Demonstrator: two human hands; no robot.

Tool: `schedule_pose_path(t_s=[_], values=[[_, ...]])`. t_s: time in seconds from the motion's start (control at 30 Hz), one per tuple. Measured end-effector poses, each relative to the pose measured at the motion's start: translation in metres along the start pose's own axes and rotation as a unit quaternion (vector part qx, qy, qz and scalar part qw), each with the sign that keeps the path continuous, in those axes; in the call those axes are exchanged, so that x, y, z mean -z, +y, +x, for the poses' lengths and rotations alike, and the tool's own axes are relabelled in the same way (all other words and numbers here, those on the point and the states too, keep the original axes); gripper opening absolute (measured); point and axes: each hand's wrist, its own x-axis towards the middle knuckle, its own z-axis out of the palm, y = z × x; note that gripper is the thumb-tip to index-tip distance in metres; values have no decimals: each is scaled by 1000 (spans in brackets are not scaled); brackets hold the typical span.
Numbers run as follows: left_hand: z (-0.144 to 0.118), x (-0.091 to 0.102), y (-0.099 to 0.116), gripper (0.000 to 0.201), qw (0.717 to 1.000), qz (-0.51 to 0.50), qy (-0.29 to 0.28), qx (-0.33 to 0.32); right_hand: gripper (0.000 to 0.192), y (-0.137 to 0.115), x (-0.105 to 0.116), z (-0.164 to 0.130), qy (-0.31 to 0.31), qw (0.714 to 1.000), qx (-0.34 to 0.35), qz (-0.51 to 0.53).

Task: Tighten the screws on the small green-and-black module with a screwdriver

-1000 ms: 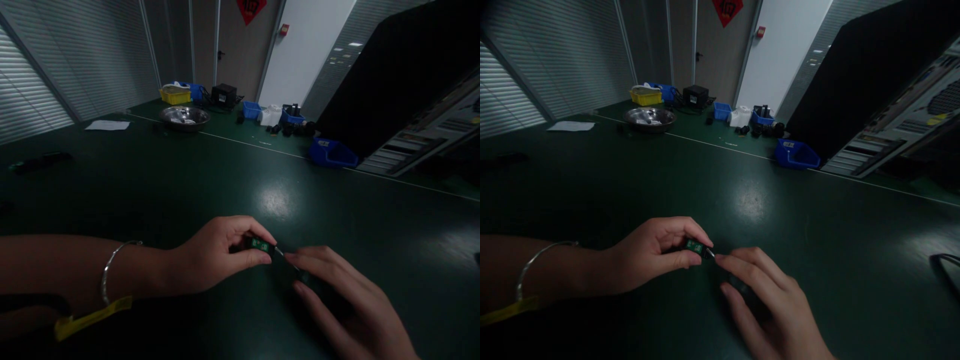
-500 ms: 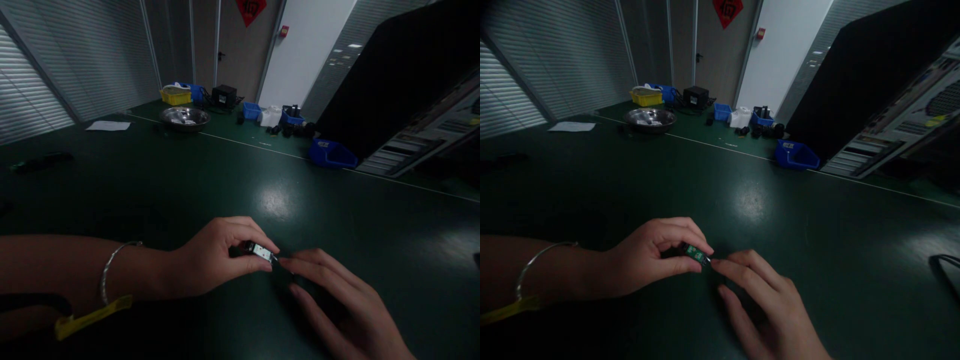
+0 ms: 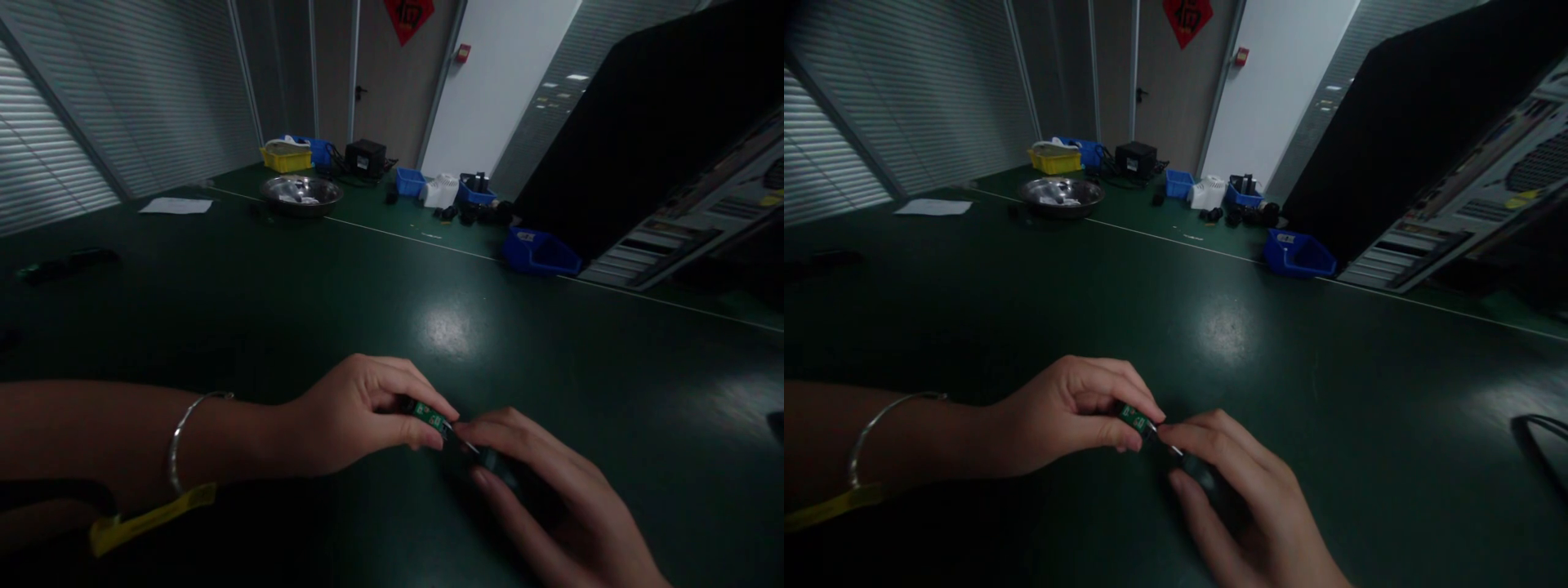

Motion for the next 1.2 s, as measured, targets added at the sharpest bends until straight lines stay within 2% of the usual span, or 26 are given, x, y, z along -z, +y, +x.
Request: schedule_pose_path(t_s=[0.1,0.23,0.33,0.47,0.6,0.7,0.93,1.07,1.2], values=[[2,-1,2,24,997,-69,-8,18,34,0,-1,0,5,1000,1,10],[2,-2,3,25,995,-96,-21,20,35,0,-1,-1,5,1000,-2,14],[2,-1,0,25,997,-78,-10,12,34,0,-1,-1,4,1000,-10,9],[1,-1,-3,26,1000,-5,13,-6,34,-1,0,1,2,1000,2,6],[0,-1,-2,26,999,40,0,-12,35,0,0,0,-5,1000,11,9],[1,-1,-1,25,1000,18,0,-7,35,2,-1,-1,-2,1000,4,5],[5,-2,-2,32,997,-44,47,47,34,-3,2,-2,20,1000,-7,-22],[3,-3,-1,31,997,-20,44,59,35,-3,2,-3,16,999,-3,-49],[1,-6,1,38,996,-71,19,57,39,0,1,-4,26,998,5,-55]])
